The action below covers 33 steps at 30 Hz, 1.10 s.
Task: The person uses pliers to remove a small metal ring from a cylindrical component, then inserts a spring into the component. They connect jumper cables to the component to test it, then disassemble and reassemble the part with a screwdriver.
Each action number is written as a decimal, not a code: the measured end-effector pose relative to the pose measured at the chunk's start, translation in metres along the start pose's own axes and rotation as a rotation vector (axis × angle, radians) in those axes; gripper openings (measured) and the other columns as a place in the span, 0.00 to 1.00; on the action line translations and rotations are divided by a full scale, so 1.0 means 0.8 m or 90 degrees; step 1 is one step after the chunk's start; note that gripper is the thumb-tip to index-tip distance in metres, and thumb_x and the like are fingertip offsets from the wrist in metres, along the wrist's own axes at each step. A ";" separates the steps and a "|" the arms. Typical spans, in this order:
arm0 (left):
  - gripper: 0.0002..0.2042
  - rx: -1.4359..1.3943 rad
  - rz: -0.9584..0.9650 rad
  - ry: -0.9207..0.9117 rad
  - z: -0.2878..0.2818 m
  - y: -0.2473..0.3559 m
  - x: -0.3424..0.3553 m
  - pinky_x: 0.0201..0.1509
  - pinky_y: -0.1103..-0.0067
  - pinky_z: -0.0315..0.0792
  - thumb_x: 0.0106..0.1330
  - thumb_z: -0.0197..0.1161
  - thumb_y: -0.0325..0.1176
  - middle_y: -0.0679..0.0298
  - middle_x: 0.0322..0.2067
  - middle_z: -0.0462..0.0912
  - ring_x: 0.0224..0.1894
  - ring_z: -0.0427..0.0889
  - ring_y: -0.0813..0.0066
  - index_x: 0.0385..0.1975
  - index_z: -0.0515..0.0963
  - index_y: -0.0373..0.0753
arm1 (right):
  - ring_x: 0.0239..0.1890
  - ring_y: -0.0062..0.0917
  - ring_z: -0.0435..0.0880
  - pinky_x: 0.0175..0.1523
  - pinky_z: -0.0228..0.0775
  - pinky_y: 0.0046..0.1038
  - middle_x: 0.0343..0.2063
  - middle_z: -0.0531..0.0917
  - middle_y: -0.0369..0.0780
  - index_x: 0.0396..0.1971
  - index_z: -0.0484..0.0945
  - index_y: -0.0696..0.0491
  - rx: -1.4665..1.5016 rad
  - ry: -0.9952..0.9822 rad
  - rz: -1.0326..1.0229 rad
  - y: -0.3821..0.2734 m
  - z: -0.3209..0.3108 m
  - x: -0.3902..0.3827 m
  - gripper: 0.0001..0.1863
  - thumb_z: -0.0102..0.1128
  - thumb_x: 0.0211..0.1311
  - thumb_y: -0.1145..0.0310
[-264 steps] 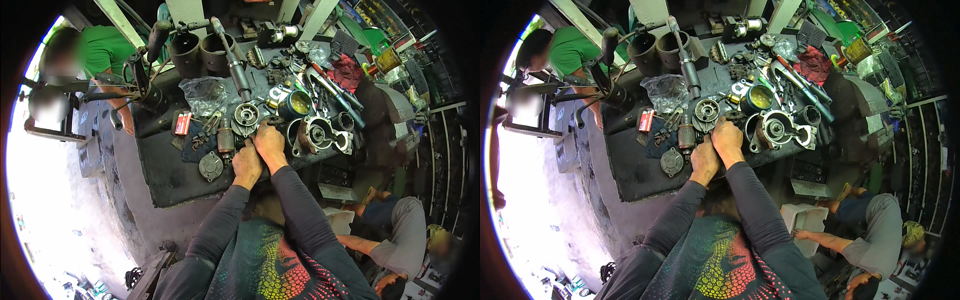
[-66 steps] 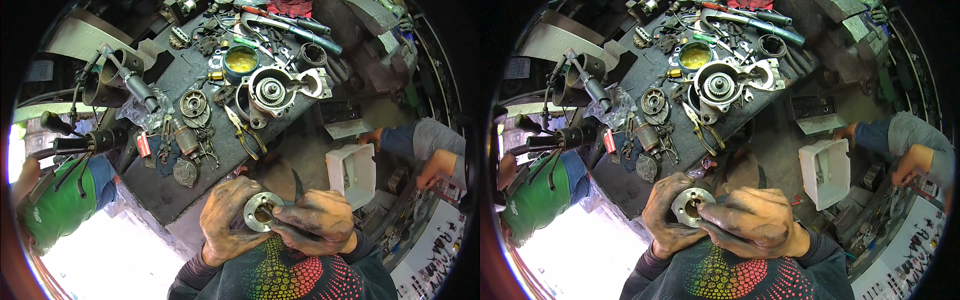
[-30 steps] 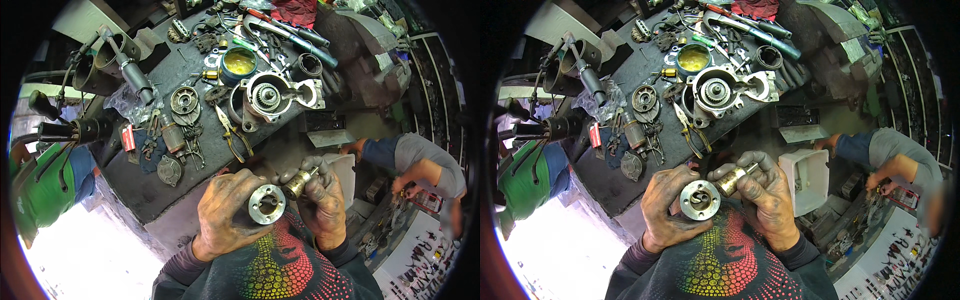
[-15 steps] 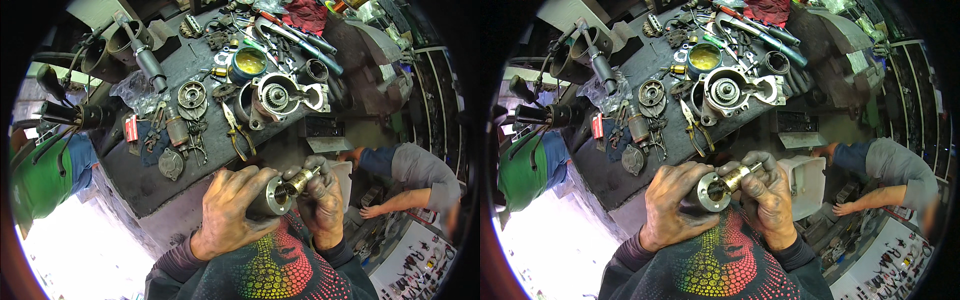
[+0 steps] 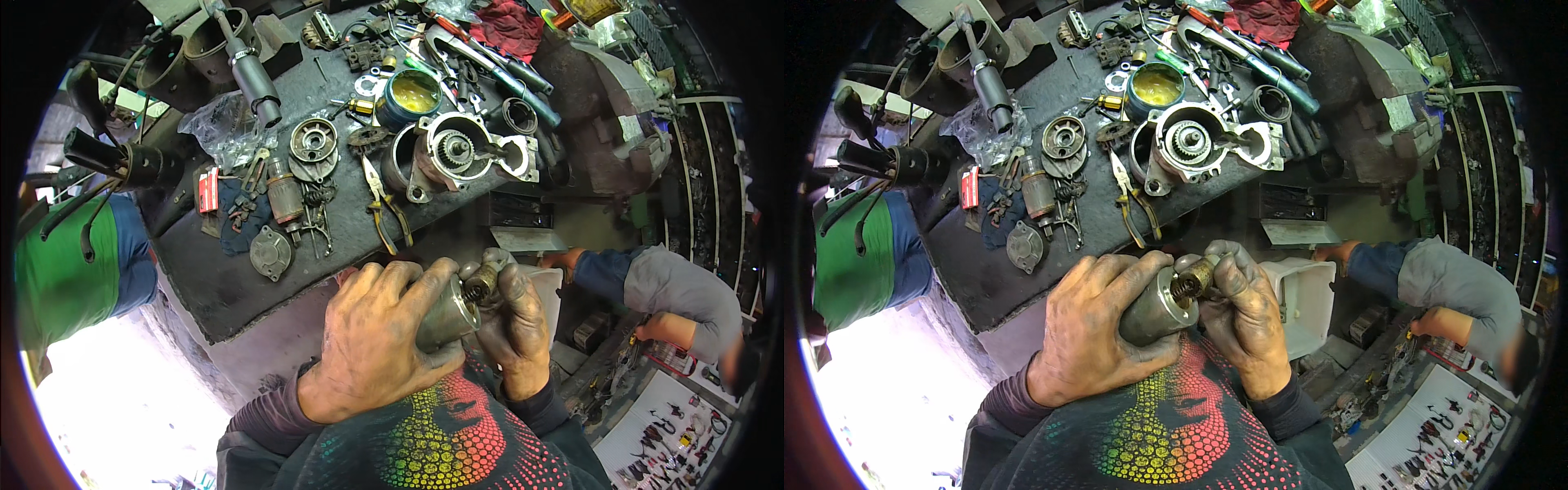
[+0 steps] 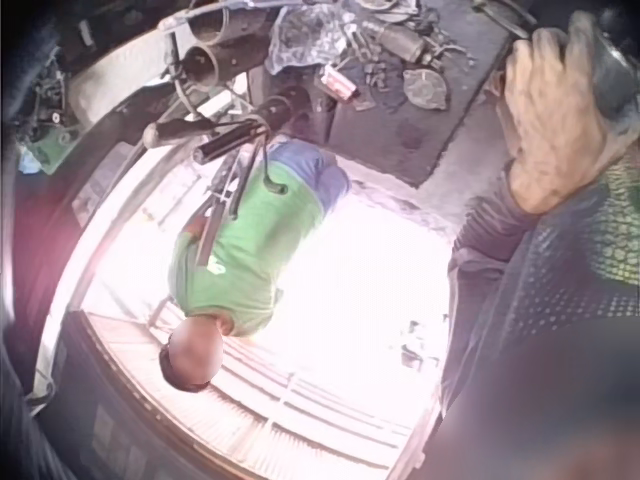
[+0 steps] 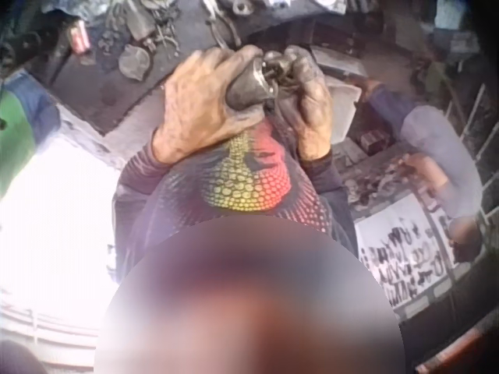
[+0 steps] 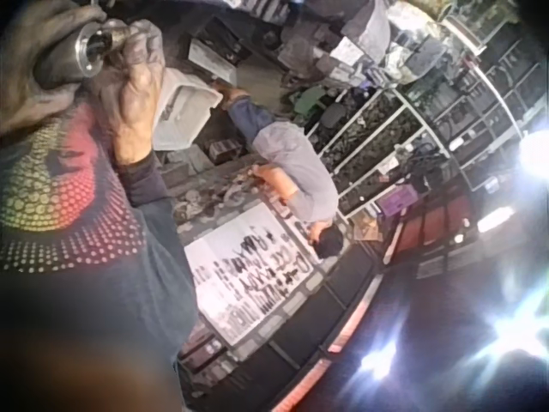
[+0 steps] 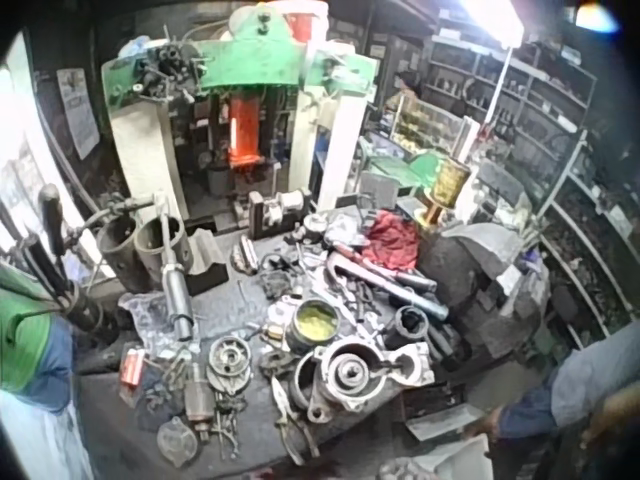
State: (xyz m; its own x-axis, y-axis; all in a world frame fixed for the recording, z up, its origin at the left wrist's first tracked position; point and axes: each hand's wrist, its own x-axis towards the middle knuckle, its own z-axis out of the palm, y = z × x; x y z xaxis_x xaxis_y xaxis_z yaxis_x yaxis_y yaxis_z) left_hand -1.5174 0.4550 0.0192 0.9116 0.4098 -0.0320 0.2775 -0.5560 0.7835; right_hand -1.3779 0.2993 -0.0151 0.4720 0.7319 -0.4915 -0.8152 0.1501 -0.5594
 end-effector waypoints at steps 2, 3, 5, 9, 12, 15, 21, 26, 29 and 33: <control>0.37 0.005 0.007 -0.006 0.000 0.000 0.001 0.49 0.66 0.75 0.43 0.79 0.44 0.59 0.42 0.81 0.43 0.79 0.59 0.58 0.77 0.42 | 0.51 0.32 0.86 0.62 0.76 0.37 0.46 0.87 0.47 0.51 0.77 0.54 0.025 0.005 0.012 0.003 -0.005 0.000 0.19 0.66 0.70 0.57; 0.38 0.007 0.017 -0.006 0.000 0.000 0.001 0.47 0.66 0.75 0.43 0.79 0.44 0.59 0.41 0.80 0.41 0.78 0.59 0.59 0.76 0.42 | 0.51 0.32 0.86 0.62 0.76 0.37 0.46 0.87 0.47 0.51 0.77 0.54 0.029 0.013 0.012 0.004 -0.006 -0.001 0.19 0.66 0.70 0.57; 0.39 0.010 0.028 -0.004 0.000 0.001 0.002 0.45 0.66 0.74 0.43 0.80 0.45 0.59 0.40 0.79 0.40 0.78 0.60 0.59 0.75 0.42 | 0.51 0.32 0.86 0.62 0.76 0.36 0.46 0.87 0.46 0.50 0.78 0.54 0.038 0.030 0.012 0.006 -0.010 -0.001 0.19 0.66 0.70 0.57; 0.37 0.006 0.009 -0.021 0.000 0.003 0.001 0.49 0.67 0.75 0.44 0.79 0.44 0.58 0.42 0.81 0.42 0.80 0.59 0.58 0.77 0.41 | 0.51 0.32 0.86 0.62 0.76 0.37 0.46 0.87 0.47 0.51 0.78 0.54 0.047 0.013 0.010 0.008 -0.014 -0.001 0.19 0.65 0.71 0.57; 0.36 -0.018 0.013 -0.017 -0.003 0.003 0.002 0.52 0.67 0.75 0.42 0.79 0.42 0.57 0.45 0.83 0.45 0.82 0.58 0.57 0.79 0.40 | 0.52 0.34 0.86 0.63 0.76 0.37 0.46 0.86 0.47 0.51 0.77 0.54 0.070 -0.012 0.003 0.004 -0.012 -0.005 0.19 0.65 0.71 0.56; 0.35 -0.066 0.063 0.016 -0.004 -0.001 0.005 0.54 0.67 0.76 0.38 0.81 0.38 0.55 0.47 0.85 0.47 0.84 0.56 0.53 0.81 0.39 | 0.53 0.35 0.85 0.63 0.76 0.38 0.46 0.86 0.48 0.52 0.75 0.54 0.089 -0.029 -0.011 -0.005 -0.003 -0.013 0.20 0.66 0.70 0.56; 0.37 -0.183 0.169 0.085 0.000 -0.008 0.003 0.56 0.63 0.77 0.33 0.84 0.40 0.53 0.44 0.87 0.48 0.86 0.53 0.49 0.83 0.35 | 0.52 0.38 0.86 0.61 0.76 0.40 0.45 0.85 0.51 0.51 0.72 0.54 0.089 -0.054 -0.048 -0.020 0.024 -0.025 0.22 0.68 0.68 0.56; 0.37 -0.294 0.168 0.103 -0.003 -0.022 -0.006 0.54 0.63 0.78 0.35 0.87 0.44 0.52 0.42 0.87 0.46 0.86 0.55 0.48 0.83 0.36 | 0.43 0.38 0.87 0.48 0.81 0.34 0.42 0.85 0.55 0.52 0.71 0.55 0.156 -0.176 -0.081 -0.051 0.068 -0.062 0.27 0.73 0.61 0.57; 0.36 -0.314 0.113 0.104 -0.003 -0.027 -0.012 0.54 0.64 0.78 0.32 0.87 0.41 0.54 0.40 0.87 0.45 0.86 0.56 0.47 0.83 0.35 | 0.40 0.40 0.85 0.55 0.70 0.47 0.40 0.84 0.56 0.57 0.70 0.59 0.273 -0.386 -0.137 -0.063 0.106 -0.063 0.33 0.77 0.59 0.58; 0.35 -0.251 0.083 0.111 -0.005 -0.030 -0.015 0.54 0.65 0.78 0.32 0.85 0.37 0.55 0.40 0.87 0.44 0.86 0.58 0.47 0.82 0.35 | 0.41 0.43 0.87 0.58 0.69 0.48 0.40 0.83 0.65 0.60 0.66 0.65 0.439 -0.488 -0.317 -0.037 0.149 -0.030 0.37 0.76 0.61 0.59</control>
State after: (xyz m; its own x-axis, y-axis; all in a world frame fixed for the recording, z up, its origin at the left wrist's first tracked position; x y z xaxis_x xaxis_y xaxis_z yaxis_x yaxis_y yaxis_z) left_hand -1.5364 0.4665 0.0029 0.8574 0.4888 0.1609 -0.0038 -0.3066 0.9518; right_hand -1.4052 0.3565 0.0926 0.6587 0.6659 0.3503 -0.7168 0.6969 0.0232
